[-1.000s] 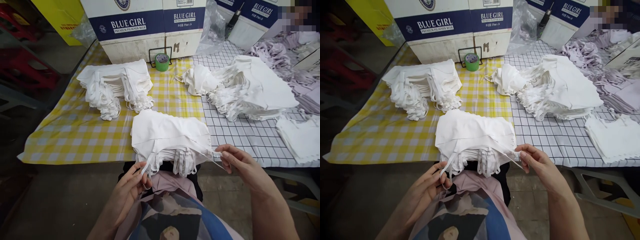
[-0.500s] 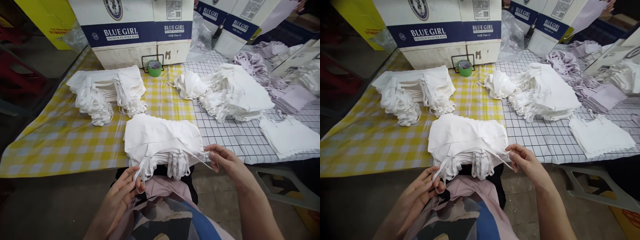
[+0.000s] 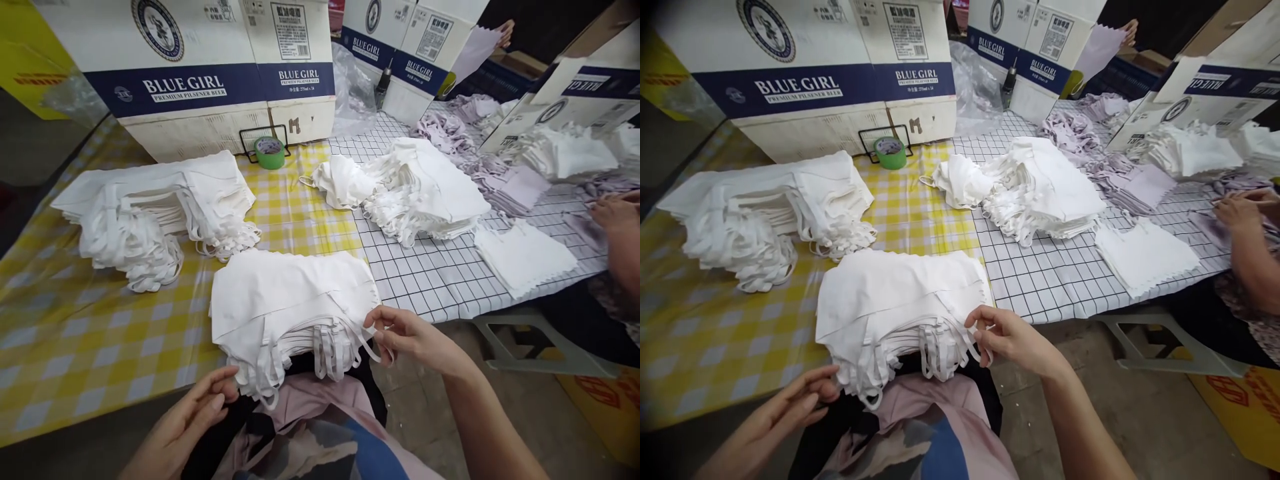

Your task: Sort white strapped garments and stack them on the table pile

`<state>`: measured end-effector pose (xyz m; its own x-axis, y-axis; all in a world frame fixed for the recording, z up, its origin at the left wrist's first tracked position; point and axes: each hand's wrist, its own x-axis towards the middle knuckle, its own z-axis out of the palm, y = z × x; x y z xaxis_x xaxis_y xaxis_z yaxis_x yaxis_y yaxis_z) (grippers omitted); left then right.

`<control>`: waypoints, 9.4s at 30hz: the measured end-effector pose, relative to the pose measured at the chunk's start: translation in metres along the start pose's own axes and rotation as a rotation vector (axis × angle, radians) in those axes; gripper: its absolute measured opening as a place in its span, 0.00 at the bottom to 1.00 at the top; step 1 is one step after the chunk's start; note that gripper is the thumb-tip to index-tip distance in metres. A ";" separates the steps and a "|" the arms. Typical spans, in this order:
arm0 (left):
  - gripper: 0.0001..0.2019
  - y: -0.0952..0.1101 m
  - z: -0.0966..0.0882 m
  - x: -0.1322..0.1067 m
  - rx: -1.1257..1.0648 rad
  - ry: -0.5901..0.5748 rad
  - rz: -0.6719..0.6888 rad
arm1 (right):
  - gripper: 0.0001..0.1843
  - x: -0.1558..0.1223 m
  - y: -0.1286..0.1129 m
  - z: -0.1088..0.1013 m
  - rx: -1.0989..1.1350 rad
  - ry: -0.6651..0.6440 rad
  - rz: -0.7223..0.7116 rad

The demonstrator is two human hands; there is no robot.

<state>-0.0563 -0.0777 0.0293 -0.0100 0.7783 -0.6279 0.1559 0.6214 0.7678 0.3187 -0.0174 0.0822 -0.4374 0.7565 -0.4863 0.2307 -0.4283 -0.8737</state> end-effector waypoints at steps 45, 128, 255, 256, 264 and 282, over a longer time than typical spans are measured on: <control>0.09 0.072 -0.004 0.109 0.646 0.761 0.727 | 0.08 0.151 -0.015 -0.021 -0.549 0.804 -0.294; 0.20 0.220 -0.265 0.242 0.946 0.748 0.617 | 0.20 0.431 -0.216 0.101 -1.128 0.475 -0.760; 0.18 0.001 -0.009 0.036 0.543 0.497 0.330 | 0.14 0.003 0.039 0.004 -0.261 0.406 -0.166; 0.18 0.009 -0.018 0.045 0.624 0.563 0.351 | 0.14 0.012 0.039 -0.005 -0.305 0.515 -0.177; 0.20 0.058 -0.036 0.120 0.636 0.481 0.449 | 0.22 0.129 0.014 -0.045 -0.660 0.741 -0.192; 0.18 0.046 -0.006 0.135 0.845 0.892 0.732 | 0.10 0.158 0.011 -0.026 -0.727 0.838 -0.338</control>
<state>-0.0560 0.0559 -0.0196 -0.2287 0.8868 0.4016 0.9250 0.0693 0.3737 0.2751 0.1099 -0.0044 0.0780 0.9848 0.1553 0.7759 0.0378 -0.6298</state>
